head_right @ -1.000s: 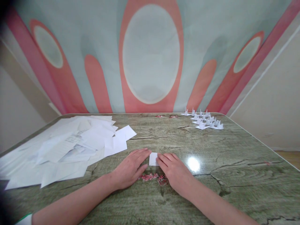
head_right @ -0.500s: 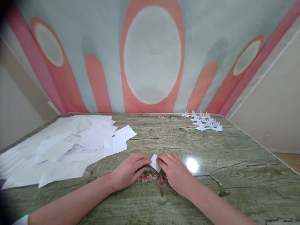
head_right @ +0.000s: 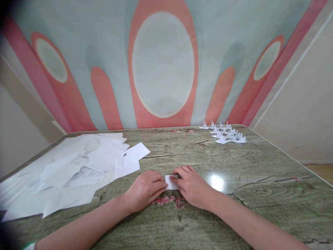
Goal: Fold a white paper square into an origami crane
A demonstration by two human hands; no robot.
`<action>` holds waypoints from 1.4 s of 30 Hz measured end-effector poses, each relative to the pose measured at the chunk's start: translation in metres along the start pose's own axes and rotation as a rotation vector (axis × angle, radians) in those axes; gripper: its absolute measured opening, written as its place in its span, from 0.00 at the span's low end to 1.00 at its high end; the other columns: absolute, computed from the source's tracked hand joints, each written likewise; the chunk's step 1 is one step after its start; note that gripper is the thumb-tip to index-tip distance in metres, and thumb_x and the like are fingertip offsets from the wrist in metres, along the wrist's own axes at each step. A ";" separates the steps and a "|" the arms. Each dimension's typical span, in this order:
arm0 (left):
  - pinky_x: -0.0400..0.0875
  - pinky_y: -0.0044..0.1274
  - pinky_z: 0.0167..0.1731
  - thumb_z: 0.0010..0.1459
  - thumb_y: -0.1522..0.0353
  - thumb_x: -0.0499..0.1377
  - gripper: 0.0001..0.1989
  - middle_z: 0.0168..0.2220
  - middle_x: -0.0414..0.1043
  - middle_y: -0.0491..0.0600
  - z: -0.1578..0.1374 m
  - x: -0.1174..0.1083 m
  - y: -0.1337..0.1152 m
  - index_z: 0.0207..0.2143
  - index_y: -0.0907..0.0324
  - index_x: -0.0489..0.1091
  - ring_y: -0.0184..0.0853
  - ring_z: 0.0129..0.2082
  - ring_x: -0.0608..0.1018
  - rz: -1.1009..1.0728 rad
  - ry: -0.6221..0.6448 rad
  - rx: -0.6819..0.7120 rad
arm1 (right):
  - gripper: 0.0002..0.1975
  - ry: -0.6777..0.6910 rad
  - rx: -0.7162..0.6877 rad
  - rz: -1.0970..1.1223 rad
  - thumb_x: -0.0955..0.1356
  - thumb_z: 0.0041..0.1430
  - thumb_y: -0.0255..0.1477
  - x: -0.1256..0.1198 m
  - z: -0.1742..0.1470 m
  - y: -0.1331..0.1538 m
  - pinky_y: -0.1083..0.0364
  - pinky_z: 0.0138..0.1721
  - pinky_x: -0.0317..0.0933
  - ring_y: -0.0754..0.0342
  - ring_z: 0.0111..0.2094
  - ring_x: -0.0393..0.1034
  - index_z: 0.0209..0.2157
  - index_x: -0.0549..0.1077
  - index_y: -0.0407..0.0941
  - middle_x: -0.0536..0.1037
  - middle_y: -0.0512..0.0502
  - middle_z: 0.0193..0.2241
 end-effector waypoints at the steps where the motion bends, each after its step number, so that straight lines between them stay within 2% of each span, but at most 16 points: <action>1: 0.62 0.25 0.32 0.61 0.68 0.50 0.10 0.31 0.70 0.48 0.000 0.000 0.000 0.34 0.57 0.71 0.34 0.32 0.70 -0.003 -0.004 -0.010 | 0.16 0.008 -0.001 0.010 0.61 0.56 0.21 0.000 0.001 -0.001 0.48 0.46 0.54 0.49 0.44 0.60 0.45 0.71 0.46 0.70 0.44 0.42; 7: 0.63 0.25 0.36 0.61 0.69 0.49 0.10 0.35 0.70 0.49 0.008 -0.004 -0.001 0.34 0.59 0.70 0.34 0.36 0.70 -0.061 0.006 -0.023 | 0.16 -0.008 -0.008 0.107 0.62 0.55 0.19 0.001 0.001 -0.006 0.49 0.45 0.54 0.50 0.43 0.59 0.43 0.72 0.47 0.70 0.45 0.40; 11: 0.63 0.24 0.36 0.61 0.69 0.49 0.10 0.33 0.71 0.49 0.017 -0.002 -0.002 0.35 0.59 0.70 0.34 0.35 0.71 -0.110 0.074 0.006 | 0.18 -0.049 -0.006 0.176 0.62 0.53 0.17 0.001 -0.003 -0.011 0.49 0.45 0.54 0.51 0.43 0.60 0.42 0.73 0.47 0.71 0.46 0.38; 15: 0.64 0.24 0.37 0.61 0.69 0.49 0.09 0.33 0.70 0.49 0.020 0.001 0.001 0.34 0.59 0.68 0.34 0.35 0.71 -0.176 0.067 -0.064 | 0.22 -0.045 -0.024 0.213 0.61 0.50 0.15 -0.001 -0.008 -0.017 0.49 0.46 0.53 0.52 0.42 0.61 0.43 0.73 0.47 0.74 0.48 0.40; 20: 0.64 0.24 0.37 0.60 0.71 0.50 0.06 0.33 0.69 0.49 0.020 0.003 0.002 0.33 0.60 0.66 0.33 0.35 0.70 -0.256 0.041 -0.135 | 0.22 0.016 -0.113 0.166 0.60 0.49 0.14 -0.006 -0.012 -0.021 0.48 0.47 0.53 0.51 0.43 0.62 0.42 0.74 0.48 0.74 0.49 0.44; 26: 0.64 0.25 0.38 0.61 0.69 0.50 0.07 0.34 0.68 0.49 0.020 0.005 0.000 0.34 0.60 0.66 0.34 0.36 0.69 -0.254 0.046 -0.112 | 0.18 0.062 -0.195 0.042 0.63 0.51 0.19 -0.006 -0.014 -0.018 0.48 0.47 0.53 0.50 0.45 0.61 0.43 0.73 0.46 0.73 0.47 0.47; 31: 0.64 0.25 0.38 0.61 0.69 0.49 0.07 0.34 0.68 0.49 0.021 0.006 0.000 0.34 0.60 0.66 0.34 0.36 0.69 -0.240 0.048 -0.120 | 0.18 0.057 -0.215 0.026 0.63 0.51 0.20 -0.008 -0.015 -0.015 0.48 0.47 0.53 0.50 0.45 0.61 0.43 0.73 0.46 0.72 0.47 0.48; 35: 0.64 0.26 0.38 0.61 0.69 0.49 0.07 0.33 0.67 0.49 0.020 0.007 0.002 0.33 0.60 0.65 0.34 0.36 0.69 -0.253 0.029 -0.144 | 0.17 0.038 -0.187 0.106 0.63 0.51 0.20 -0.014 -0.015 -0.014 0.47 0.47 0.53 0.50 0.44 0.62 0.41 0.74 0.47 0.73 0.48 0.46; 39: 0.64 0.26 0.38 0.60 0.70 0.49 0.06 0.33 0.67 0.50 0.019 0.007 0.002 0.33 0.60 0.65 0.35 0.36 0.68 -0.265 0.019 -0.153 | 0.10 -0.024 -0.076 0.250 0.64 0.55 0.24 -0.014 -0.012 -0.018 0.48 0.46 0.55 0.52 0.42 0.64 0.34 0.77 0.47 0.76 0.49 0.42; 42: 0.64 0.26 0.37 0.59 0.71 0.50 0.05 0.33 0.66 0.49 0.019 0.006 0.002 0.32 0.59 0.64 0.35 0.36 0.68 -0.271 0.012 -0.179 | 0.10 -0.087 0.007 0.336 0.64 0.56 0.25 -0.009 -0.009 -0.023 0.49 0.46 0.56 0.52 0.42 0.65 0.31 0.77 0.48 0.77 0.49 0.38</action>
Point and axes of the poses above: each hand's wrist, its own z-axis towards the middle knuckle, its own x-axis out of the palm, y = z × x, the point moved 5 cm from there along z, towards the middle knuckle
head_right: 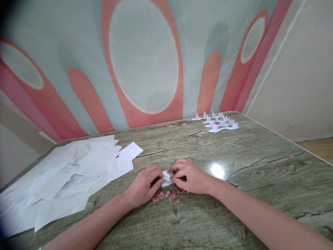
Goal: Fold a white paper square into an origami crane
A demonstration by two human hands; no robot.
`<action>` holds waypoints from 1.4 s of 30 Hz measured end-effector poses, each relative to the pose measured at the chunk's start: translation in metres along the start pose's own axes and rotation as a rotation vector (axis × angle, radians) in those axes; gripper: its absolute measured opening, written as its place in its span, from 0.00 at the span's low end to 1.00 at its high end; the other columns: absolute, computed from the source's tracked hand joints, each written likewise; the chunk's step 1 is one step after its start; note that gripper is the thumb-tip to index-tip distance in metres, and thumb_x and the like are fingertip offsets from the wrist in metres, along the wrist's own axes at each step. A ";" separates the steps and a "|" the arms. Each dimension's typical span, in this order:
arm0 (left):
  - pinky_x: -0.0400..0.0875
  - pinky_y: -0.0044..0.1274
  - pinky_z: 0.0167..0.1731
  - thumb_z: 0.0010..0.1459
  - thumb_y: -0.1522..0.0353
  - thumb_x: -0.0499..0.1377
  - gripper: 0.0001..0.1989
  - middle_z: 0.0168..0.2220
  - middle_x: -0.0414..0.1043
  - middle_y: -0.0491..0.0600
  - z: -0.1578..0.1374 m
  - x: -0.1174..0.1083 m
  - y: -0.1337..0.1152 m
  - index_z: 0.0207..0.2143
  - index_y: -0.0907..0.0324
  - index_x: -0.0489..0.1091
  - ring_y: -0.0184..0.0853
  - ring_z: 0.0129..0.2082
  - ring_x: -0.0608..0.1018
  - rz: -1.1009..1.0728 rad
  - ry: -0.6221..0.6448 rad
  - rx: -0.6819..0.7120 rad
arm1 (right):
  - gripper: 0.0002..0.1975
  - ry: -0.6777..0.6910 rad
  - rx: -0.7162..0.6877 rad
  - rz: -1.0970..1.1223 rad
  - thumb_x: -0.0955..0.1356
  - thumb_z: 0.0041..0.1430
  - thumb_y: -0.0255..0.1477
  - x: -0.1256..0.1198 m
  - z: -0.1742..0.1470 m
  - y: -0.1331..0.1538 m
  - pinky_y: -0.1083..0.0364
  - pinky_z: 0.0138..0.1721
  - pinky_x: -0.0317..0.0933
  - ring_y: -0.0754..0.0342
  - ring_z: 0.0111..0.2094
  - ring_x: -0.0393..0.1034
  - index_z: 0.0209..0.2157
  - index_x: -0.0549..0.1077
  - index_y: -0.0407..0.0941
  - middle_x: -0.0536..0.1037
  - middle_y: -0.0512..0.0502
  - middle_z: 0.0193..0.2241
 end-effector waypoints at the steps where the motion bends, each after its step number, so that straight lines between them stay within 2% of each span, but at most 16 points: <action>1: 0.64 0.26 0.37 0.59 0.71 0.50 0.05 0.33 0.66 0.49 0.000 0.000 0.000 0.31 0.59 0.64 0.35 0.35 0.68 -0.006 -0.004 -0.009 | 0.09 -0.019 0.019 0.022 0.65 0.55 0.25 0.002 0.001 -0.002 0.50 0.46 0.56 0.52 0.42 0.66 0.30 0.77 0.48 0.77 0.49 0.38; 11: 0.63 0.24 0.34 0.59 0.70 0.51 0.06 0.30 0.66 0.47 0.002 0.002 0.005 0.30 0.59 0.65 0.33 0.33 0.69 -0.061 -0.043 -0.088 | 0.05 -0.083 0.115 0.136 0.69 0.50 0.23 0.007 0.006 -0.011 0.52 0.44 0.57 0.54 0.38 0.68 0.27 0.77 0.47 0.78 0.50 0.35; 33: 0.63 0.24 0.33 0.56 0.73 0.52 0.04 0.30 0.64 0.48 0.004 0.004 0.003 0.28 0.60 0.64 0.33 0.31 0.68 -0.032 -0.108 -0.094 | 0.06 -0.043 0.103 0.157 0.68 0.48 0.21 0.007 0.009 -0.014 0.51 0.44 0.56 0.54 0.38 0.69 0.28 0.75 0.45 0.77 0.49 0.36; 42: 0.64 0.25 0.35 0.55 0.74 0.52 0.04 0.32 0.64 0.49 0.004 0.003 0.004 0.29 0.60 0.65 0.34 0.34 0.68 -0.082 -0.130 -0.097 | 0.08 -0.043 0.099 0.153 0.68 0.48 0.19 0.007 0.009 -0.013 0.51 0.45 0.55 0.53 0.39 0.68 0.30 0.73 0.45 0.76 0.49 0.36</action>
Point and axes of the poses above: each hand's wrist, its own z-axis towards the middle knuckle, its own x-axis out of the palm, y = z × x, the point moved 5 cm from there along z, towards the middle knuckle
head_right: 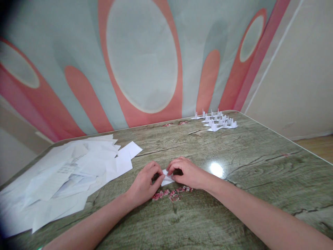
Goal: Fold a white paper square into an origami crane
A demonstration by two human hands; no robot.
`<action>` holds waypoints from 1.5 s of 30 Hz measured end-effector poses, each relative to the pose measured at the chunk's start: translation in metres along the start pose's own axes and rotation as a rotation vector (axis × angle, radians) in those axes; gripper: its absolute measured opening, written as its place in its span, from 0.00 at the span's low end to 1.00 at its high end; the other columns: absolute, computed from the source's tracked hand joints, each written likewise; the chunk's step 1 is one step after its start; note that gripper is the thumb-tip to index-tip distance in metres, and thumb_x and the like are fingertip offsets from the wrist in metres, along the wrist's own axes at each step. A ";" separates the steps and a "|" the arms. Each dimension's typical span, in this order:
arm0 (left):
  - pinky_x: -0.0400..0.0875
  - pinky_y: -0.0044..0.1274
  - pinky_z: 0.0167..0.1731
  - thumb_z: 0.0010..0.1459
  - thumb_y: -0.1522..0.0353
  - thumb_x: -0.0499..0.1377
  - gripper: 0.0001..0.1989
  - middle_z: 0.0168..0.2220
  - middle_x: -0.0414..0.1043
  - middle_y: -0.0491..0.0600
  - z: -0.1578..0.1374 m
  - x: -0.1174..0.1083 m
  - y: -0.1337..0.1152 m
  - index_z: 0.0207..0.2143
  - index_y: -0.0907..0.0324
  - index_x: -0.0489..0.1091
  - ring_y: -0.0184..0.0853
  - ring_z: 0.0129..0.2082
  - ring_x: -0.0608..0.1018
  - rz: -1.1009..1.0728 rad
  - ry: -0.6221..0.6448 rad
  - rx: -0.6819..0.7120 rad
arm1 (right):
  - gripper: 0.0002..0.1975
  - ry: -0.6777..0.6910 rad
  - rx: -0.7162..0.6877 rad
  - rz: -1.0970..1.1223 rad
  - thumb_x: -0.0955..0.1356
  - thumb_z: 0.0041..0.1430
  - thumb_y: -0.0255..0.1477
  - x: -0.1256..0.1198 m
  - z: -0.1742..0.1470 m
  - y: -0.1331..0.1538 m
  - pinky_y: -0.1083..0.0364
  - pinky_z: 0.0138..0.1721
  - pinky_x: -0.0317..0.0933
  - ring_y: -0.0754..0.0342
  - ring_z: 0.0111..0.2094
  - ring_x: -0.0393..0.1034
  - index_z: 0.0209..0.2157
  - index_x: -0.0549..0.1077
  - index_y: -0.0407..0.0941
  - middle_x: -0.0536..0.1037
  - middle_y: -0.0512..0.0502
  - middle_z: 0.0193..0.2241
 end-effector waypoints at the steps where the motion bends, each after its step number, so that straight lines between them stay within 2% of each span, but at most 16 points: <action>1: 0.64 0.26 0.36 0.55 0.74 0.52 0.04 0.32 0.64 0.49 0.000 0.000 0.000 0.29 0.60 0.65 0.34 0.34 0.68 -0.004 0.001 -0.002 | 0.09 0.002 -0.002 -0.003 0.68 0.47 0.19 0.000 0.000 0.000 0.51 0.45 0.55 0.53 0.39 0.68 0.31 0.73 0.45 0.76 0.49 0.35; 8: 0.64 0.26 0.38 0.55 0.73 0.52 0.04 0.33 0.64 0.49 0.001 0.001 0.000 0.29 0.60 0.65 0.35 0.36 0.68 0.020 0.007 -0.020 | 0.13 0.013 -0.003 -0.055 0.67 0.49 0.19 0.000 -0.002 0.004 0.52 0.44 0.56 0.52 0.40 0.67 0.38 0.73 0.45 0.76 0.48 0.35; 14: 0.64 0.26 0.37 0.55 0.74 0.53 0.03 0.32 0.63 0.49 0.001 0.003 0.001 0.29 0.60 0.64 0.35 0.35 0.68 0.016 0.000 -0.025 | 0.11 0.043 -0.072 -0.147 0.65 0.54 0.22 0.000 -0.005 0.010 0.52 0.43 0.57 0.53 0.39 0.67 0.40 0.73 0.46 0.77 0.48 0.36; 19: 0.64 0.27 0.38 0.55 0.74 0.52 0.03 0.32 0.63 0.49 0.000 0.002 0.001 0.29 0.60 0.64 0.35 0.36 0.68 0.018 -0.018 -0.015 | 0.14 0.100 -0.150 -0.262 0.62 0.58 0.21 -0.001 -0.011 0.019 0.50 0.45 0.56 0.52 0.42 0.66 0.43 0.72 0.47 0.76 0.46 0.40; 23: 0.64 0.26 0.37 0.55 0.75 0.52 0.04 0.32 0.62 0.49 0.001 0.003 0.002 0.28 0.60 0.63 0.35 0.35 0.67 0.021 -0.015 -0.024 | 0.20 0.164 -0.189 -0.320 0.59 0.56 0.17 -0.002 -0.014 0.021 0.49 0.48 0.55 0.52 0.46 0.64 0.45 0.71 0.47 0.75 0.46 0.42; 31: 0.63 0.26 0.37 0.55 0.75 0.52 0.04 0.32 0.62 0.48 -0.001 0.005 0.004 0.28 0.60 0.62 0.34 0.35 0.67 0.009 -0.011 -0.032 | 0.26 0.256 -0.253 -0.381 0.61 0.53 0.17 0.000 -0.018 0.020 0.49 0.50 0.54 0.52 0.50 0.59 0.53 0.65 0.47 0.72 0.47 0.48; 36: 0.63 0.27 0.38 0.54 0.74 0.52 0.02 0.33 0.62 0.49 -0.002 0.006 0.006 0.32 0.60 0.62 0.36 0.36 0.67 0.014 -0.031 -0.047 | 0.28 0.292 -0.243 -0.433 0.62 0.51 0.17 0.001 -0.020 0.020 0.48 0.51 0.53 0.51 0.52 0.57 0.55 0.62 0.46 0.69 0.48 0.51; 41: 0.63 0.28 0.40 0.55 0.74 0.52 0.07 0.36 0.63 0.50 -0.003 0.005 0.004 0.38 0.60 0.63 0.36 0.38 0.67 0.005 -0.009 -0.026 | 0.27 0.305 -0.243 -0.459 0.62 0.52 0.18 0.001 -0.021 0.021 0.49 0.52 0.52 0.51 0.52 0.57 0.55 0.62 0.46 0.69 0.47 0.51; 45: 0.63 0.28 0.42 0.57 0.74 0.51 0.07 0.36 0.63 0.50 -0.002 0.004 0.003 0.37 0.59 0.66 0.36 0.39 0.67 -0.014 0.017 -0.011 | 0.27 0.309 -0.241 -0.489 0.62 0.52 0.18 0.001 -0.020 0.022 0.49 0.52 0.52 0.51 0.53 0.56 0.55 0.62 0.46 0.69 0.47 0.52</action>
Point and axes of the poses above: each hand's wrist, its own z-axis towards the middle knuckle, its own x-axis out of the palm, y = z × x, the point moved 5 cm from there along z, towards the middle knuckle
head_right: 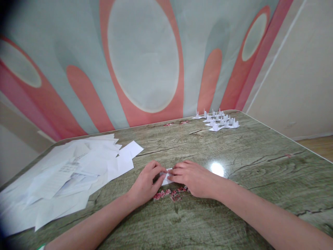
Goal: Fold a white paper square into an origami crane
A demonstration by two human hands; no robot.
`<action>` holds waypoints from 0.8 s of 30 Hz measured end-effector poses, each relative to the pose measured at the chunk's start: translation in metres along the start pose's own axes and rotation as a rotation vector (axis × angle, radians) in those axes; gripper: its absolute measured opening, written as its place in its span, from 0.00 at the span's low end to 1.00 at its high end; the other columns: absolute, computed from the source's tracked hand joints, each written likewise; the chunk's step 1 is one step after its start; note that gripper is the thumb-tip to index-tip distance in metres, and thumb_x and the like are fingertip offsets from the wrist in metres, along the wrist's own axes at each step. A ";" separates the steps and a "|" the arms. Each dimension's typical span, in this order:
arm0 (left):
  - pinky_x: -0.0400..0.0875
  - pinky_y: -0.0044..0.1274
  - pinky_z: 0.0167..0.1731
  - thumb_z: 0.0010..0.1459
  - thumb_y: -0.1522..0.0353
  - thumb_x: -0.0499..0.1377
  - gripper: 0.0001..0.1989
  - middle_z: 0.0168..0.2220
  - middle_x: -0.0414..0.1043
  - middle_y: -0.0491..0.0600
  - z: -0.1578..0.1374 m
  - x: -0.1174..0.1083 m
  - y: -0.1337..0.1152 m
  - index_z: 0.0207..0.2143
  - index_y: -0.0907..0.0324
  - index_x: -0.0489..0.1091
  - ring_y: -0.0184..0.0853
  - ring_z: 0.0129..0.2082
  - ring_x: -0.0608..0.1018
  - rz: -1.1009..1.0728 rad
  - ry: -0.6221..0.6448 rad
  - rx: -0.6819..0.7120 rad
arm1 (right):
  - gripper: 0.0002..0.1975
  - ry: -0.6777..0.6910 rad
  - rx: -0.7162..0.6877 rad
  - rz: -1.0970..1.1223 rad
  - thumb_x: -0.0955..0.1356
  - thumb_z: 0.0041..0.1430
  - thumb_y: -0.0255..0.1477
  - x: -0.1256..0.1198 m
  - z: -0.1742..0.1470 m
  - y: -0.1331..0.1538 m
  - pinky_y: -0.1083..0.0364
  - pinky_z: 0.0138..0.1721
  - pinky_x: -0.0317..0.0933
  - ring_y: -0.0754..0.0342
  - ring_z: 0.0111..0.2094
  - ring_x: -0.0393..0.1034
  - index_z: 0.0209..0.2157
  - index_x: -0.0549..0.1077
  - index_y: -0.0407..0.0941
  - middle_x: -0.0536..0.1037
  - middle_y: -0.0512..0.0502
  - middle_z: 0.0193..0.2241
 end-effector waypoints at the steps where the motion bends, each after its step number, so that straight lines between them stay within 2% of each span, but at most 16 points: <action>1: 0.63 0.27 0.41 0.57 0.74 0.51 0.07 0.35 0.63 0.50 0.000 0.000 0.000 0.37 0.59 0.67 0.36 0.38 0.67 -0.005 0.000 -0.002 | 0.27 0.004 0.000 -0.008 0.62 0.52 0.18 0.000 0.000 0.000 0.49 0.52 0.52 0.50 0.53 0.56 0.55 0.62 0.46 0.68 0.47 0.52; 9: 0.64 0.26 0.40 0.58 0.73 0.51 0.07 0.34 0.62 0.50 -0.001 -0.001 0.000 0.32 0.60 0.68 0.34 0.37 0.67 -0.019 -0.002 -0.015 | 0.25 0.028 -0.006 -0.068 0.62 0.54 0.20 0.002 0.000 0.004 0.48 0.51 0.52 0.50 0.52 0.57 0.55 0.62 0.44 0.68 0.45 0.52; 24: 0.64 0.26 0.40 0.57 0.74 0.51 0.06 0.34 0.63 0.50 0.000 -0.001 0.001 0.32 0.60 0.68 0.35 0.37 0.67 0.003 -0.014 -0.008 | 0.24 0.032 -0.018 -0.079 0.62 0.54 0.21 0.000 0.001 0.004 0.48 0.51 0.52 0.49 0.52 0.58 0.54 0.62 0.44 0.68 0.45 0.52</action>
Point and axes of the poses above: each hand's wrist, its own z-axis towards the middle knuckle, its own x-axis out of the palm, y = z × x, the point moved 5 cm from there along z, towards the middle knuckle
